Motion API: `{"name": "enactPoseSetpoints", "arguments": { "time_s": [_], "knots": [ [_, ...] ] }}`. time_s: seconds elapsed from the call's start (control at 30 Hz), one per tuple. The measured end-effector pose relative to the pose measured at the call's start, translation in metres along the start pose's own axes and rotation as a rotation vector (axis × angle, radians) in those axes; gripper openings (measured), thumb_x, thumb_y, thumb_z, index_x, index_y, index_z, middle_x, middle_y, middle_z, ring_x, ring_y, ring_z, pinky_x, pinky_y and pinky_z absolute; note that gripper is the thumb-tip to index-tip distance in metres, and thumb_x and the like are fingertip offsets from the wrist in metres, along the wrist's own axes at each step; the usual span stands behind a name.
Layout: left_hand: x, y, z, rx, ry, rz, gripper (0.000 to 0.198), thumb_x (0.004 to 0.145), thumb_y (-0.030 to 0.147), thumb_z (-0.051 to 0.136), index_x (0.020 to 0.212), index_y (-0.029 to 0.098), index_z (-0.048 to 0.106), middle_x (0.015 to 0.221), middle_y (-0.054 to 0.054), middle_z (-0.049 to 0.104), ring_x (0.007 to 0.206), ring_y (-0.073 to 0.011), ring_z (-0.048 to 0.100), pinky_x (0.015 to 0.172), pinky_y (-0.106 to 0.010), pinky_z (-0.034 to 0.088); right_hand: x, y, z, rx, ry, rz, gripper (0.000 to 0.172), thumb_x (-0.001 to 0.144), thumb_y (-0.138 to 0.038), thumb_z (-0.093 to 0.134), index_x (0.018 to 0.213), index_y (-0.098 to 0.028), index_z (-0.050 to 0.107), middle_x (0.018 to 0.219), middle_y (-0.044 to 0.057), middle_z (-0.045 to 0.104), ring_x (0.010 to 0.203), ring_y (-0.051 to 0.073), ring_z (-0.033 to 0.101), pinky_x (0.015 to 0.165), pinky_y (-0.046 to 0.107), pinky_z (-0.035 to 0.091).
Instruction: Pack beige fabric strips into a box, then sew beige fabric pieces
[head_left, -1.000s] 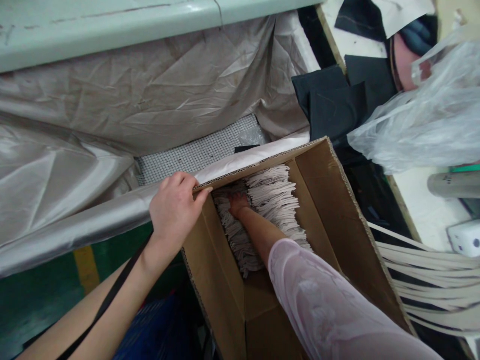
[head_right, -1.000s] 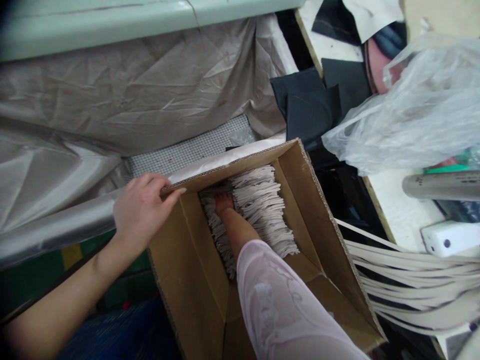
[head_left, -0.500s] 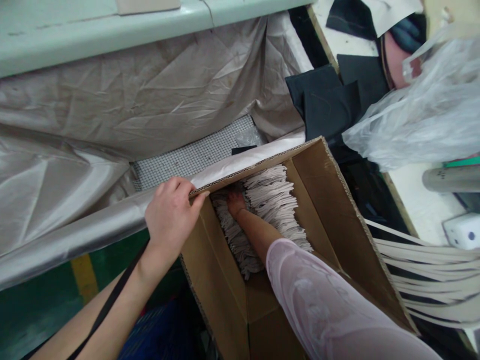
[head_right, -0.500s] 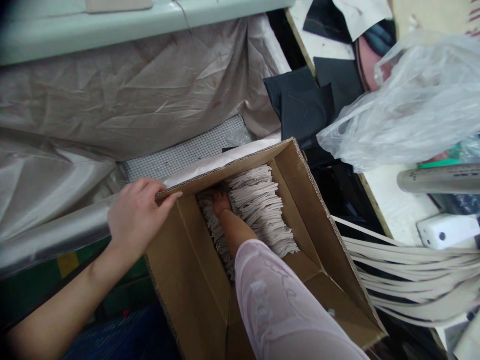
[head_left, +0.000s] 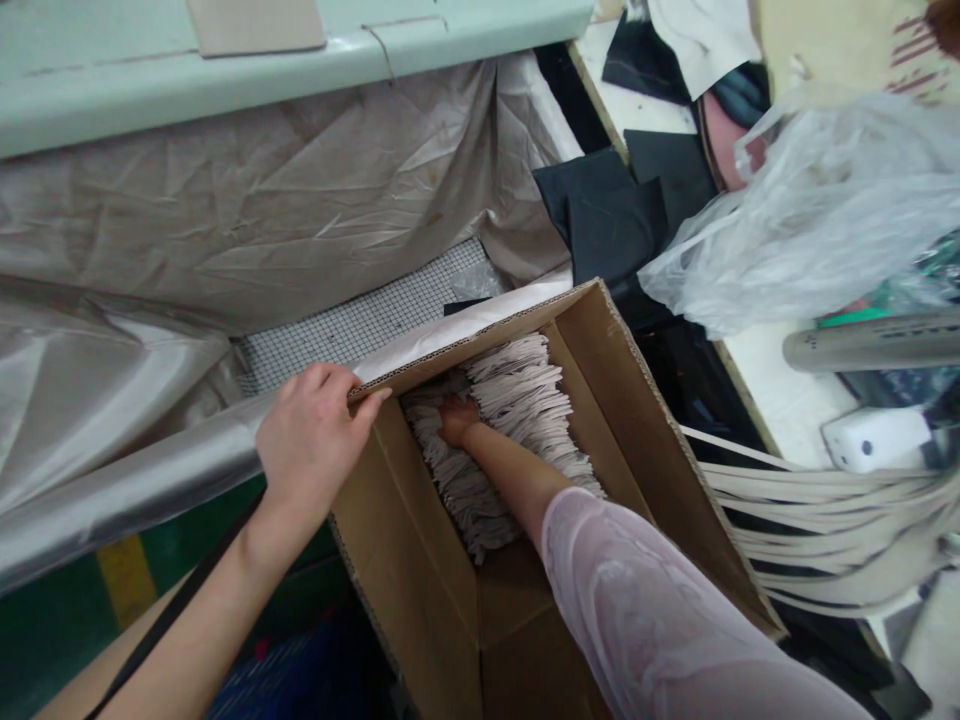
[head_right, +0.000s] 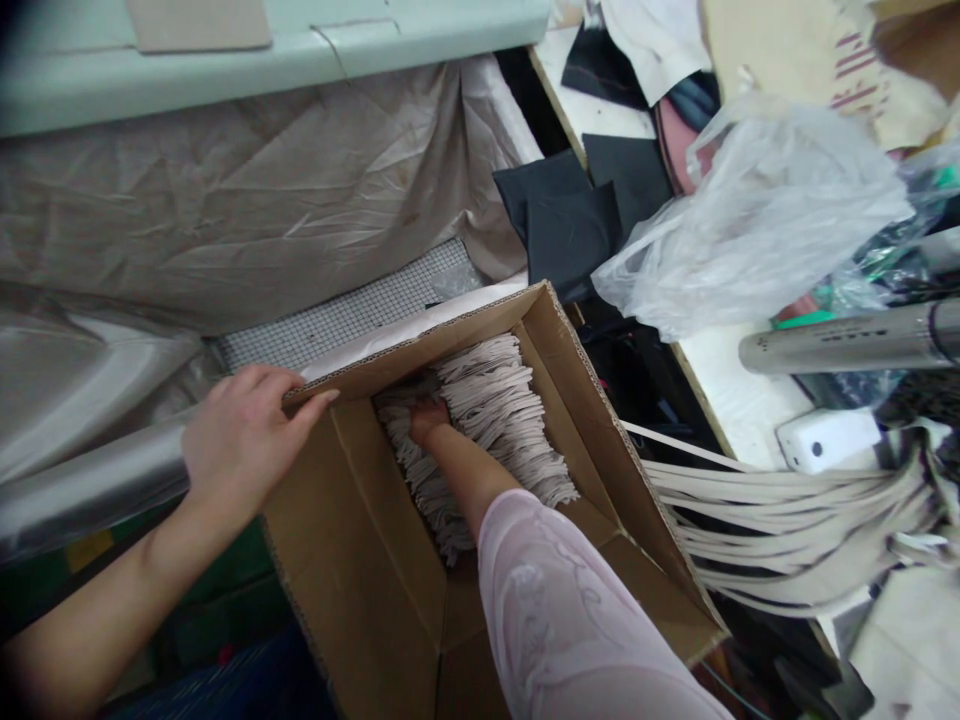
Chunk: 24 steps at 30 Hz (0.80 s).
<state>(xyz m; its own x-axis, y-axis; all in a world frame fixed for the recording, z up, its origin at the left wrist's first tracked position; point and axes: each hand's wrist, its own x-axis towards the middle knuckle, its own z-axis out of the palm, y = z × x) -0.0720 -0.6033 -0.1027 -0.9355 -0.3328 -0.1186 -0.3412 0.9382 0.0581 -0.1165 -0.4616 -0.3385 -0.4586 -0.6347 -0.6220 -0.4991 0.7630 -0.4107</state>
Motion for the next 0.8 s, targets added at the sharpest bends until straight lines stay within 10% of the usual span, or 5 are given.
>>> {"name": "enactPoseSetpoints", "arguments": {
  "time_s": [0.23, 0.57, 0.8],
  "knots": [
    [0.002, 0.001, -0.002, -0.017, -0.026, -0.024, 0.037, 0.092, 0.053, 0.043, 0.090, 0.021, 0.061, 0.105, -0.012, 0.062, 0.103, -0.0317, 0.055, 0.083, -0.040, 0.047, -0.076, 0.027, 0.004, 0.112, 0.097, -0.062, 0.032, 0.100, -0.026, 0.044, 0.124, -0.016, 0.064, 0.131, 0.012, 0.063, 0.126, 0.022, 0.053, 0.109, 0.030, 0.038],
    [0.001, 0.014, -0.002, -0.189, 0.060, -0.080, 0.059, 0.082, 0.072, 0.027, 0.090, 0.027, 0.066, 0.112, -0.014, 0.062, 0.126, -0.0498, 0.050, 0.092, -0.067, 0.044, -0.209, 0.102, 0.088, 0.320, -0.211, 0.366, 0.022, 0.089, -0.019, 0.059, 0.103, -0.014, 0.075, 0.108, 0.013, 0.075, 0.101, 0.026, 0.069, 0.082, 0.030, 0.050],
    [-0.004, 0.043, -0.021, -0.030, -0.008, -0.089, 0.069, 0.082, 0.058, 0.036, 0.128, 0.011, 0.058, 0.120, -0.025, 0.062, 0.122, -0.0498, 0.055, 0.095, -0.069, 0.047, -0.218, 0.136, 0.096, 0.489, -0.081, 0.571, 0.022, 0.085, -0.013, 0.056, 0.093, -0.013, 0.076, 0.102, 0.015, 0.076, 0.101, 0.025, 0.070, 0.084, 0.029, 0.049]
  ]
}}
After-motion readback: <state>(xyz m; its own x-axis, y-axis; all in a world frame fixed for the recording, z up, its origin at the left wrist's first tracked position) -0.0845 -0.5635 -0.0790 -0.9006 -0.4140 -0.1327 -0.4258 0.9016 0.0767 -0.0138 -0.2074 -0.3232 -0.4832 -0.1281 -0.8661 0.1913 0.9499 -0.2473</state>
